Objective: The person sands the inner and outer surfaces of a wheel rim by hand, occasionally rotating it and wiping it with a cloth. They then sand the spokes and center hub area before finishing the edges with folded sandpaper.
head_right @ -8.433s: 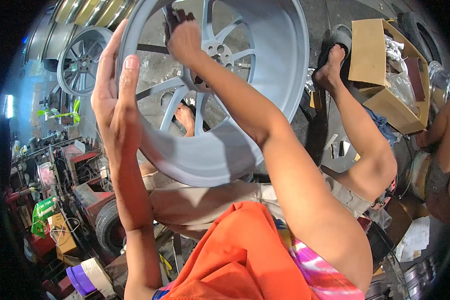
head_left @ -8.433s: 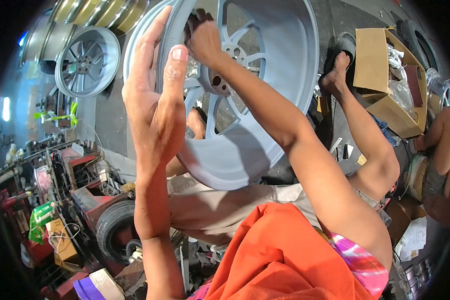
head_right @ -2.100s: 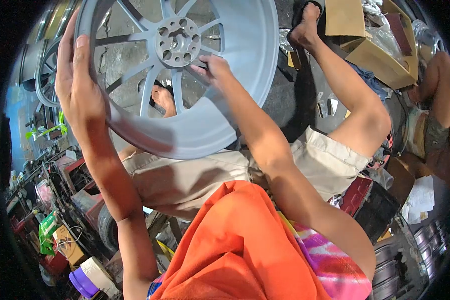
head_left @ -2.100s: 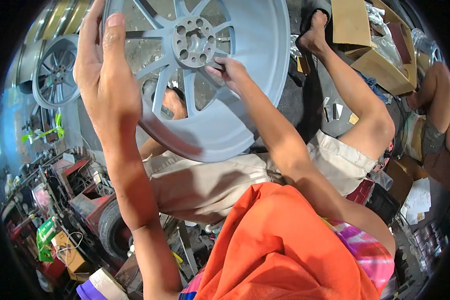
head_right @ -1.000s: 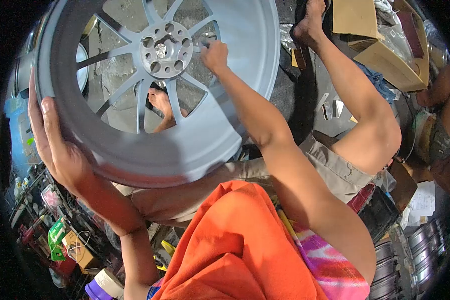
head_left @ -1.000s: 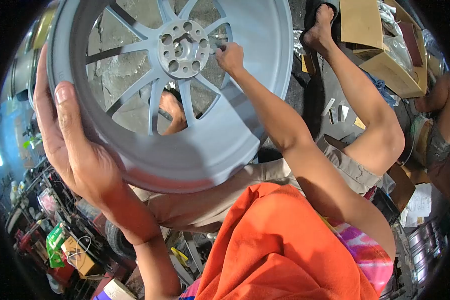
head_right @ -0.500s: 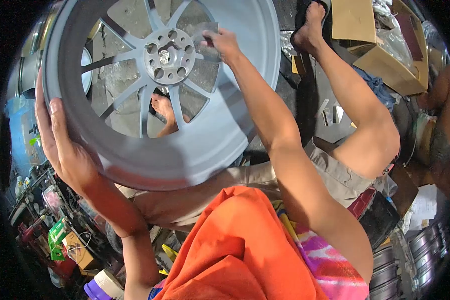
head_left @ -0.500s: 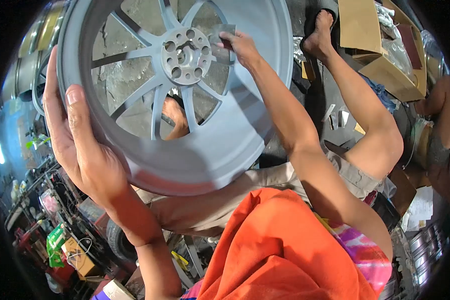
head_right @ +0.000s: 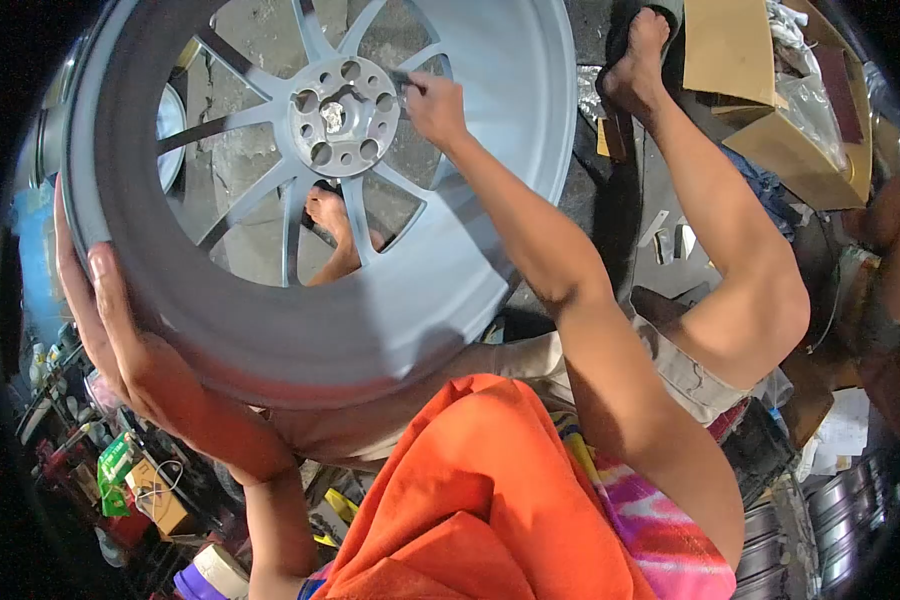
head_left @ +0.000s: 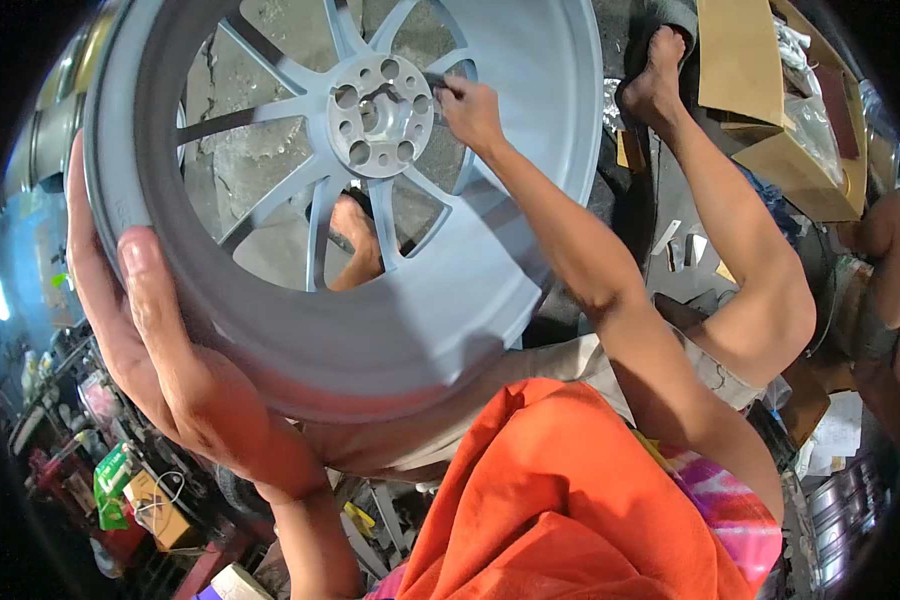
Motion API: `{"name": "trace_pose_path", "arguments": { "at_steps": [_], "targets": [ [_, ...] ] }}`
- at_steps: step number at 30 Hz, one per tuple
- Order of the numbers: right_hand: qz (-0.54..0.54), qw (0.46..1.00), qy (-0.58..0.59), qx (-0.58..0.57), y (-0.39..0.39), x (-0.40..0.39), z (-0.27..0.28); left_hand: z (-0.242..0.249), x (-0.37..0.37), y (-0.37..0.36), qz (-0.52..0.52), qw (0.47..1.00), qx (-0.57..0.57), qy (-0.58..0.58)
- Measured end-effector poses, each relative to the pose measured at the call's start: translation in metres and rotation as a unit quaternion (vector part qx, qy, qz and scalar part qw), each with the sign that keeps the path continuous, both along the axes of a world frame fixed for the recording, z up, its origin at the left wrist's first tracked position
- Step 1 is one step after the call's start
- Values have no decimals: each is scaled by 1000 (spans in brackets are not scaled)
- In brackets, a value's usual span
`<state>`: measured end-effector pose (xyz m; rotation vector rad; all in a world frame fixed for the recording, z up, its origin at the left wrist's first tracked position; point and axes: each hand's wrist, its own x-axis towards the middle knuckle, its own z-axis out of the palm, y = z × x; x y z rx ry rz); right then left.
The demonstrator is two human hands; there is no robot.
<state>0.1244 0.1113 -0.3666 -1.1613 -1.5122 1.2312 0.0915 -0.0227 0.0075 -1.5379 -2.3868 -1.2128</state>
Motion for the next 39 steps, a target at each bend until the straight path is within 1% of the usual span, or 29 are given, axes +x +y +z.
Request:
{"name": "trace_pose_path", "arguments": {
  "at_steps": [1, 3, 4, 6, 7, 8, 9, 11, 12, 13, 15, 16, 18, 19, 21, 22, 24, 25, 26, 27, 28, 29, 31, 32, 34, 35, 37, 38, 39],
  "targets": [
    [-2, 1000, 1, -5, 7, -5, -9, -1, 0, 0, -2, 1000, -5, 1],
    [-102, 981, -136, 96, 32, -17, -26, -2, 0, -1, 4, 1000, 13, 1],
    [-109, 977, -151, 101, 43, -16, -32, -2, -3, -2, 7, 1000, 15, 1],
    [-100, 979, -147, 100, 47, -20, -35, -2, -9, -2, -7, 1000, 2, 23],
    [-88, 981, -147, 97, 45, -17, -23, -1, -8, -1, -4, 1000, 3, 21],
    [-32, 988, -137, 67, 36, -13, -13, 0, -6, 0, 1, 1000, 2, 6],
    [-31, 988, -138, 68, 23, -9, 2, 0, -4, 2, 5, 1000, -1, -9],
    [18, 998, 11, 66, 1, -4, 18, 0, 2, 4, 15, 999, 8, -30],
    [23, 997, 23, 71, 2, -2, 15, -1, 5, 4, 23, 998, 19, -51],
    [22, 997, 23, 69, 5, -2, 6, -2, 7, 4, 21, 998, 18, -52],
    [-37, 988, -72, 135, 20, -9, -11, -3, 8, 4, 7, 997, 45, -58],
    [-36, 987, -69, 137, 31, -12, -22, -4, 10, 5, 6, 997, 55, -57],
    [-94, 979, -145, 111, 51, -15, -31, -2, 7, 4, 2, 997, 51, -58],
    [-94, 979, -144, 114, 51, -16, -31, -2, 6, 4, -4, 997, 42, -65],
    [-49, 987, -151, 15, 49, -15, -26, -1, 1, 3, -6, 998, 33, -51],
    [-47, 988, -149, 19, 42, -12, -17, -2, -2, 4, -17, 999, 35, -37],
    [67, 997, 8, -47, 24, -1, -2, -2, -2, 4, -27, 999, 33, -22],
    [68, 996, 8, -50, 22, 6, 5, -2, 0, 3, -21, 999, 34, -33],
    [117, 974, 111, -156, 24, 14, 13, -2, 2, 3, -16, 998, 35, -43],
    [163, 929, 211, -257, 28, 19, 19, -2, 5, 3, -17, 998, 36, -42],
    [194, 941, 143, -236, 36, 21, 22, -3, 8, 4, -17, 998, 46, -50],
    [193, 942, 143, -236, 41, 20, 27, -3, 10, 3, -18, 997, 55, -58],
    [153, 978, 46, -135, 51, 12, 47, -3, 9, 1, -24, 997, 53, -57],
    [153, 978, 47, -134, 53, 8, 58, -3, 9, -1, -30, 997, 48, -58],
    [86, 995, 39, -23, 53, 4, 77, -2, 8, 1, -47, 996, 46, -59],
    [83, 995, 40, -21, 54, 6, 77, -1, 7, 2, -63, 995, 44, -60],
    [172, 980, 81, -57, 62, 12, 70, 0, 6, 3, -66, 995, 45, -53],
    [173, 980, 81, -55, 67, 14, 65, 0, 5, 3, -65, 996, 43, -48],
    [153, 972, 134, -116, 70, 16, 61, 1, 6, 2, -64, 996, 42, -48]
  ]
}}
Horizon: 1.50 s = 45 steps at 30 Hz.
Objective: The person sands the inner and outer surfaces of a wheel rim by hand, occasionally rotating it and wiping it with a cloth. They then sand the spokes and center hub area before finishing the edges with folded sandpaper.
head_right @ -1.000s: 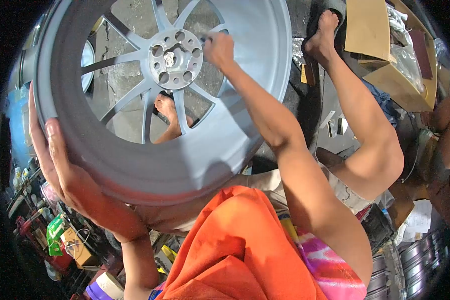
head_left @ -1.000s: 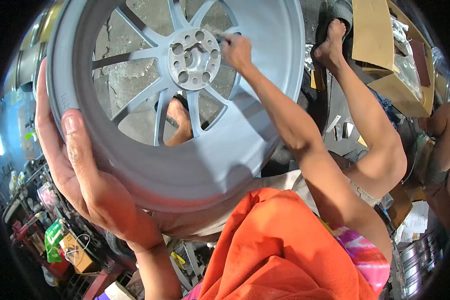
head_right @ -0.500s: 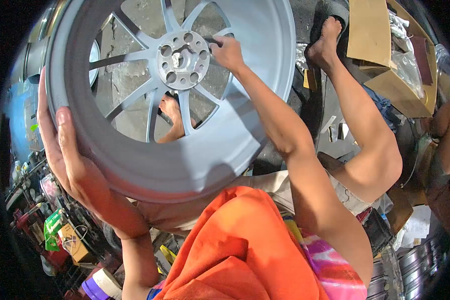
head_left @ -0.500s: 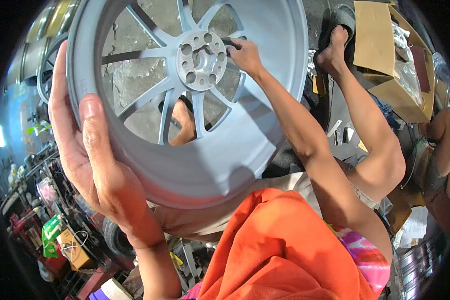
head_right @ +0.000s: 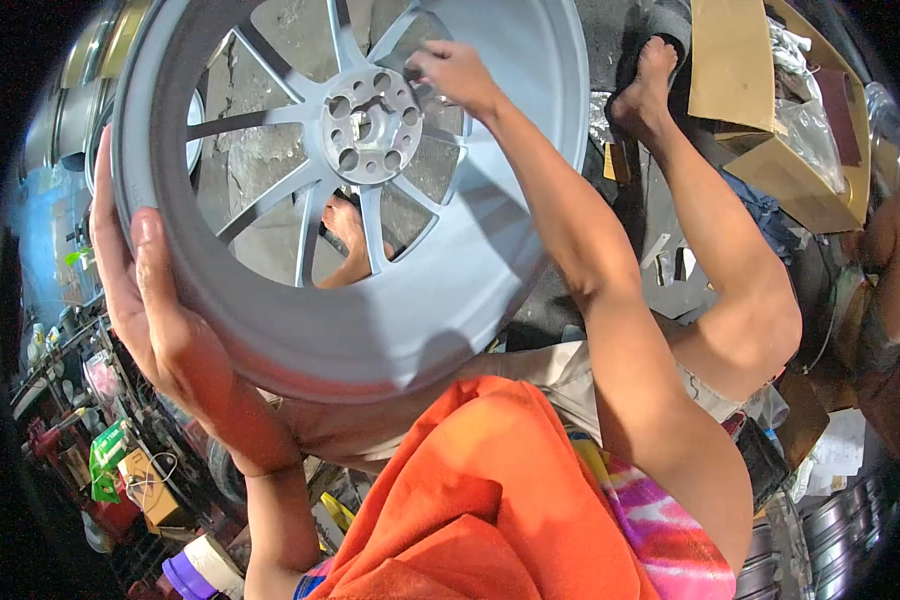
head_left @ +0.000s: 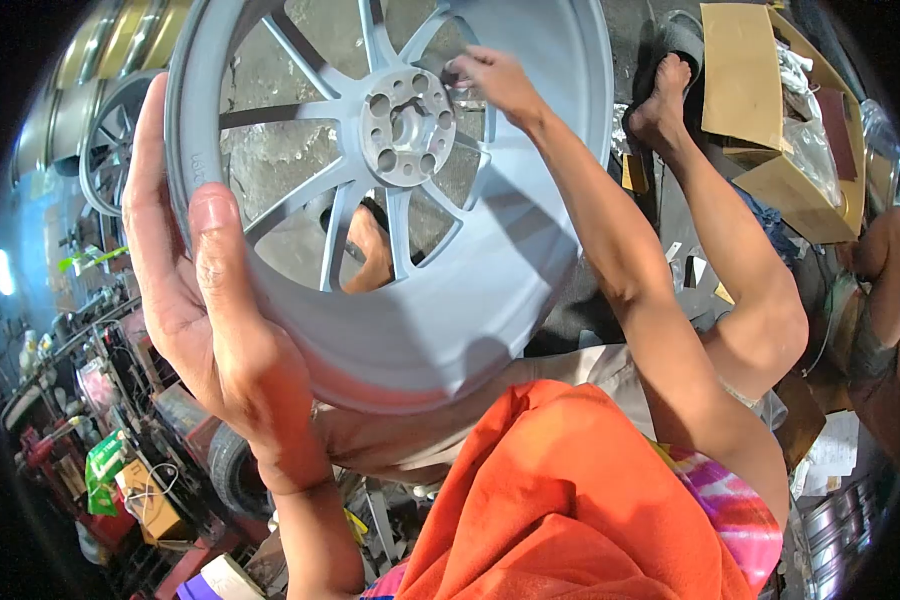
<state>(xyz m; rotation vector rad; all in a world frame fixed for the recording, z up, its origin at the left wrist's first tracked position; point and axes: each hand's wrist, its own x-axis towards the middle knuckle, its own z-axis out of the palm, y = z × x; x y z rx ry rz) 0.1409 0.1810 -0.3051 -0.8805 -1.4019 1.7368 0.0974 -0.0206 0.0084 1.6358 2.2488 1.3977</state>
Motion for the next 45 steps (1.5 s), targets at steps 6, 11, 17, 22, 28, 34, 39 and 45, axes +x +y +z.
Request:
{"name": "trace_pose_path", "arguments": {
  "at_steps": [6, 11, 17, 22, 28, 34, 39, 45],
  "targets": [
    [-182, 965, -127, 140, 33, -47, -19, -2, 5, 0, 0, 999, 24, -41],
    [-104, 957, -109, 247, 25, -43, -3, -4, -9, 2, -17, 1000, 21, -16],
    [-41, 740, -245, 625, 75, -15, 4, -2, -24, -3, -43, 998, -16, 41],
    [115, 437, -413, 791, 99, 21, -1, 8, -33, 0, -109, 993, -53, 4],
    [279, 361, -551, 699, 39, 92, -69, 19, -37, 42, -161, 986, 15, 43],
    [199, 446, -558, 671, 23, 60, -81, 32, -49, 60, -213, 972, -52, 90],
    [199, 460, -576, 645, 3, 78, -78, 41, -49, 65, -244, 962, -54, 113],
    [220, 455, -570, 648, 15, 75, -91, 42, -41, 68, -263, 956, -60, 117]
  ]
}}
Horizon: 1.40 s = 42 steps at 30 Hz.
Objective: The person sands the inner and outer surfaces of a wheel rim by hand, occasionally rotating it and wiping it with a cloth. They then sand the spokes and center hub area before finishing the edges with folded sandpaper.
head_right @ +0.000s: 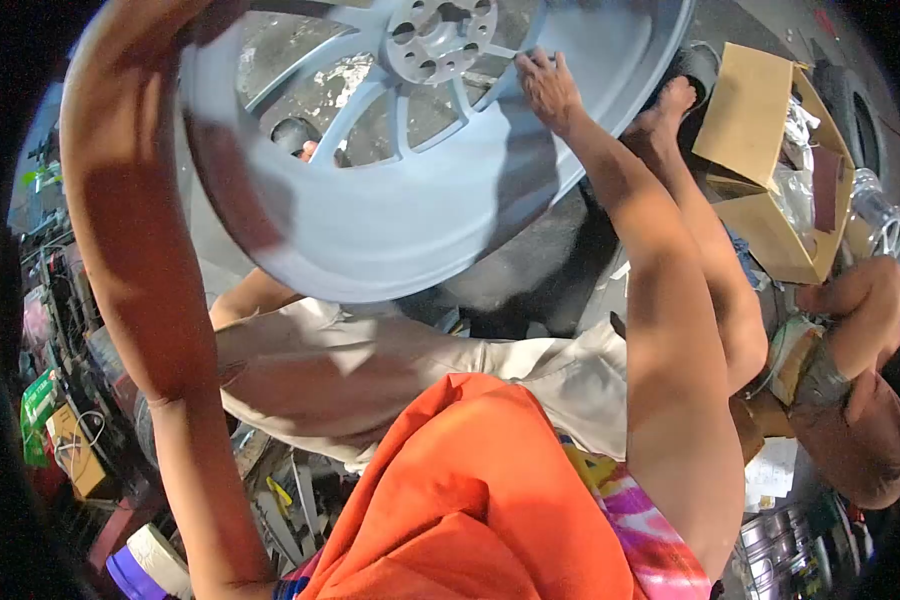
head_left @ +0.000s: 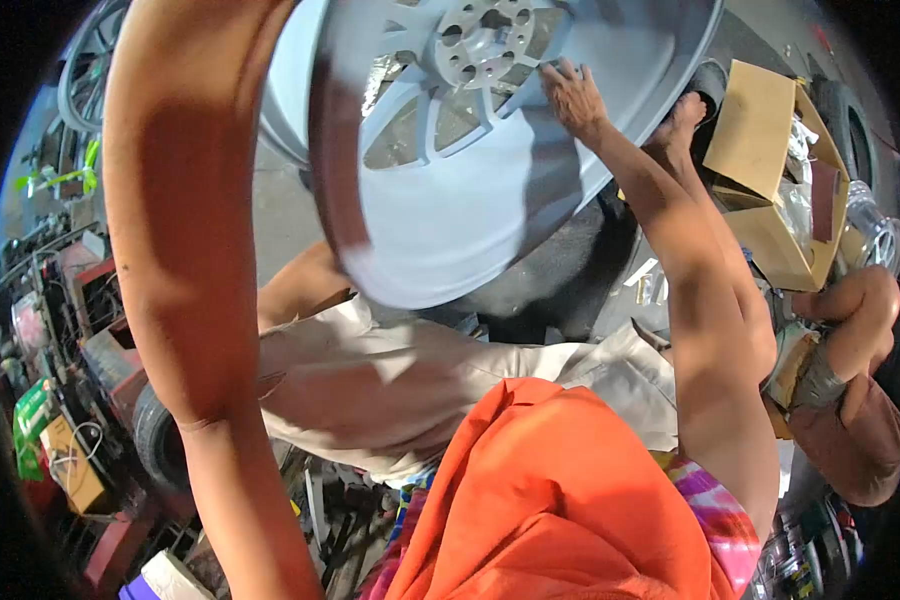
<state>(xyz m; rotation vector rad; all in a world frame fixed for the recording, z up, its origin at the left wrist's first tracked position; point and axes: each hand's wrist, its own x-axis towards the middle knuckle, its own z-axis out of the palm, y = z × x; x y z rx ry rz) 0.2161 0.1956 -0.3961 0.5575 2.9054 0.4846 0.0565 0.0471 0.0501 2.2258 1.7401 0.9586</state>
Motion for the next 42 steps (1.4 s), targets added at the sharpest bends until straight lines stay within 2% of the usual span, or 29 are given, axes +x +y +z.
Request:
{"name": "trace_pose_path", "arguments": {
  "at_steps": [3, 5, 7, 10, 11, 13, 14, 16, 18, 20, 23, 25, 27, 28, 31, 32, 34, 37, 38, 39, 41, 42],
  "targets": [
    [-65, 997, 31, 6, -14, -20, -6, 2, 3, 0, -9, 1000, -3, 15],
    [-70, 984, 95, -135, -40, -9, -24, 6, 4, 0, -16, 1000, -4, 23],
    [-38, 958, 227, -169, -99, 6, -36, 6, 7, -1, -17, 1000, -14, 19],
    [-81, 929, 272, -237, -132, -7, -5, -8, 16, -7, -4, 998, -10, -57],
    [-84, 927, 275, -241, -132, -12, -11, -13, 16, -4, -7, 999, 26, -46],
    [-119, 952, 206, -194, -119, -35, -13, -14, 13, -4, -11, 997, 65, -27],
    [-138, 955, 159, -210, -123, -35, -10, -13, 10, -10, -46, 995, 30, -85],
    [-128, 948, 193, -218, -140, -24, -9, -16, 7, -16, -76, 986, 6, -151],
    [-127, 937, 227, -231, -151, -11, -8, -16, 14, -22, -19, 983, -23, -181],
    [-67, 925, 262, -268, -156, 3, -3, -16, 25, -28, 38, 977, -55, -204],
    [-74, 928, 264, -253, -150, -4, -2, -29, 30, -35, 22, 970, -8, -242],
    [-90, 908, 248, -325, -169, -22, 11, -36, 22, -36, -23, 954, -14, -300],
    [-53, 850, 325, -412, -211, -42, 18, -36, 14, -39, -71, 933, -33, -352],
    [-76, 842, 328, -421, -224, -48, 27, -45, 9, -32, -107, 951, 34, -289],
    [-114, 840, 338, -408, -229, -66, 32, -49, 5, -30, -160, 957, 99, -223],
    [-129, 849, 341, -383, -227, -73, 32, -46, 3, -35, -74, 983, 62, -158],
    [-135, 838, 342, -403, -239, -70, 34, -39, 12, -44, 15, 995, 30, -95],
    [-125, 814, 330, -462, -238, -54, 45, -36, 27, -55, -23, 984, 97, -150],
    [-108, 799, 316, -501, -238, -47, 49, -27, 28, -60, -20, 969, 19, -246],
    [-113, 799, 316, -499, -241, -48, 46, -24, 29, -60, -28, 960, -6, -279],
    [-37, 734, 433, -522, -251, -72, 41, -17, 30, -61, -38, 936, -53, -347],
    [-30, 703, 453, -548, -259, -95, 54, -16, 30, -61, -22, 952, -40, -301]
  ]
}}
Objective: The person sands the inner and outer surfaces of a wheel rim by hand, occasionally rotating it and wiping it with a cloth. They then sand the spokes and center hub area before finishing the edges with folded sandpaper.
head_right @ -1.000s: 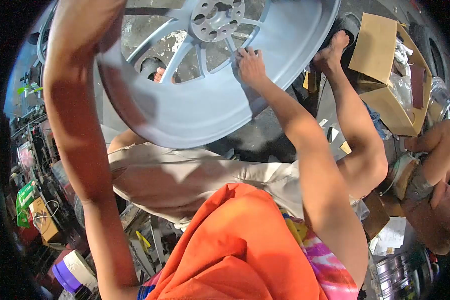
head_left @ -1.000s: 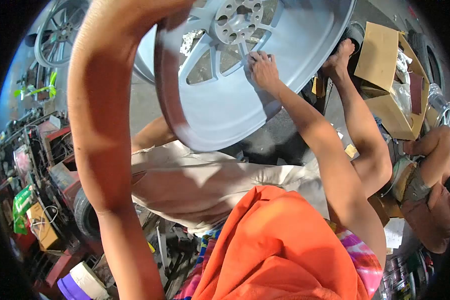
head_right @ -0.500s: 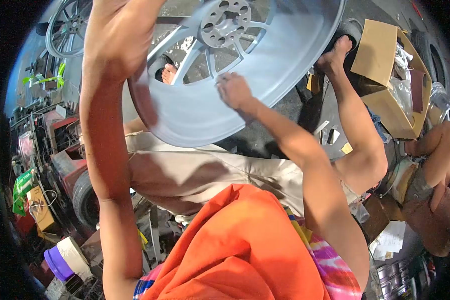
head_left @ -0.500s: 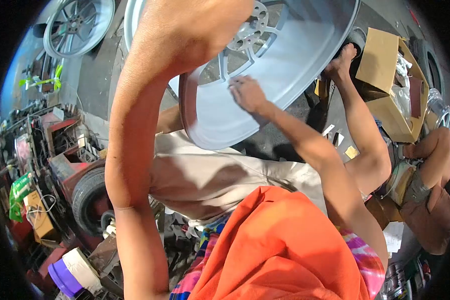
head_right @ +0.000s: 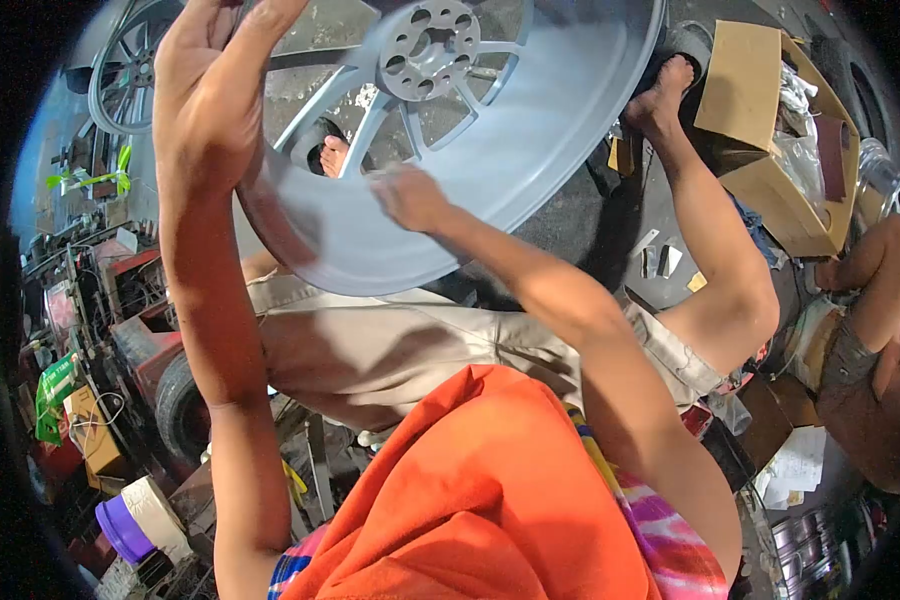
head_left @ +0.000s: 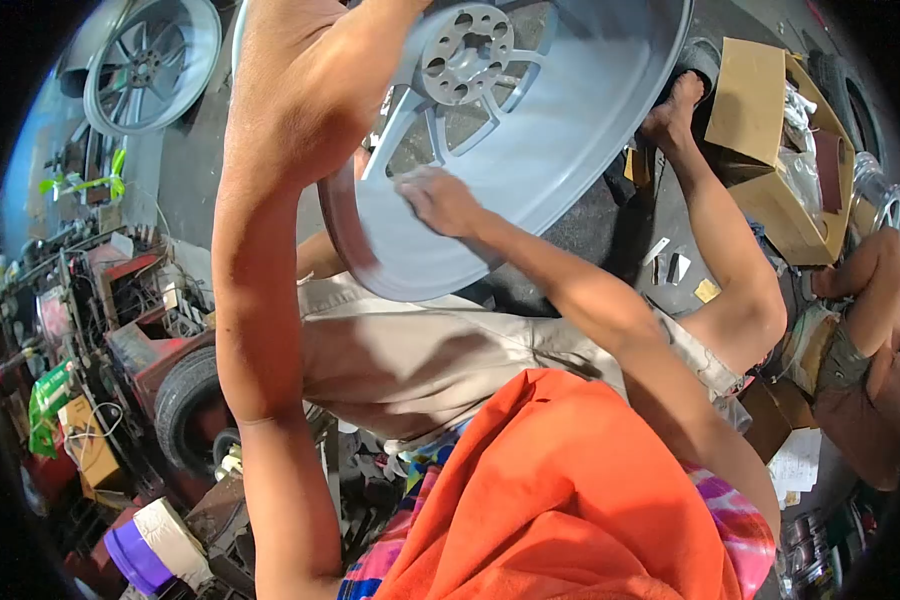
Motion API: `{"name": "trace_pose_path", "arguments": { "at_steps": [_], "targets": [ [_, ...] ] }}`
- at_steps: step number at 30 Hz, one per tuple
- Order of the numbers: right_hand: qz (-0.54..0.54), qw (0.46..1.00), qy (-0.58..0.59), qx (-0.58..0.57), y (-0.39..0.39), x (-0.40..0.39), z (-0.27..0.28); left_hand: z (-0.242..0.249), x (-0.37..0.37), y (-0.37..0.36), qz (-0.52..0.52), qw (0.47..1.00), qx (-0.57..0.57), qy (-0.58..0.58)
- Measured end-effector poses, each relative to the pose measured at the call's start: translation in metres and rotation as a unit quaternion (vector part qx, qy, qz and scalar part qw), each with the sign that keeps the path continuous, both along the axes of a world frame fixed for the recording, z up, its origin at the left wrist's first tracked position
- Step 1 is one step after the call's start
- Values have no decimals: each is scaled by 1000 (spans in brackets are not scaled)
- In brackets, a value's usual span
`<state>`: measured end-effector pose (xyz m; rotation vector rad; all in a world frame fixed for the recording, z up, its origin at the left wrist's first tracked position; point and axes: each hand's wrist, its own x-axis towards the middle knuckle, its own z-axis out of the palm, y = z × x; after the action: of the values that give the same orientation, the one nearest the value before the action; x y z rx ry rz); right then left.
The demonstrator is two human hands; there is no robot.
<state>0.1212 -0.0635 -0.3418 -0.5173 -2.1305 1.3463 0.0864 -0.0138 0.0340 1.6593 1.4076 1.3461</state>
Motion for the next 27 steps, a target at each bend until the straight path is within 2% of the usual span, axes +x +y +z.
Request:
{"name": "trace_pose_path", "arguments": {
  "at_steps": [2, 4, 5, 8, 11, 13, 17, 20, 22, 23, 24, 27],
  "targets": [
    [7, 999, 37, -38, -9, -24, 33, -9, -11, 2, 20, 998, 3, 53],
    [35, 995, -66, -69, -6, -29, 57, -29, -27, 13, 12, 992, 77, 94],
    [32, 995, -63, -66, -7, -24, 57, -31, -29, 16, 8, 989, 103, 108],
    [-17, 996, 4, -85, -18, -9, 46, -25, -21, 9, 17, 993, 88, 72],
    [-37, 996, 17, -85, -23, -7, 44, -34, -35, 9, 15, 986, 109, 128],
    [-5, 995, -85, -49, -9, -22, 52, -31, -31, 5, 16, 985, 106, 132],
    [-26, 998, -39, -51, -11, -9, 55, -34, -41, 6, 17, 984, 99, 147],
    [-26, 997, -67, -32, -23, -3, 28, -33, -38, 2, 37, 985, 72, 151],
    [-25, 992, -125, 0, -17, -21, 43, -16, -31, 3, 49, 980, 67, 181],
    [-26, 998, -45, -16, -17, -31, 55, -7, -21, -5, 50, 991, 27, 119],
    [-27, 998, 31, -37, -16, -37, 88, -15, -24, -4, 60, 991, 34, 112],
    [-8, 993, 84, -77, -3, -69, 130, -28, -29, -1, 83, 991, 45, 97]
  ]
}}
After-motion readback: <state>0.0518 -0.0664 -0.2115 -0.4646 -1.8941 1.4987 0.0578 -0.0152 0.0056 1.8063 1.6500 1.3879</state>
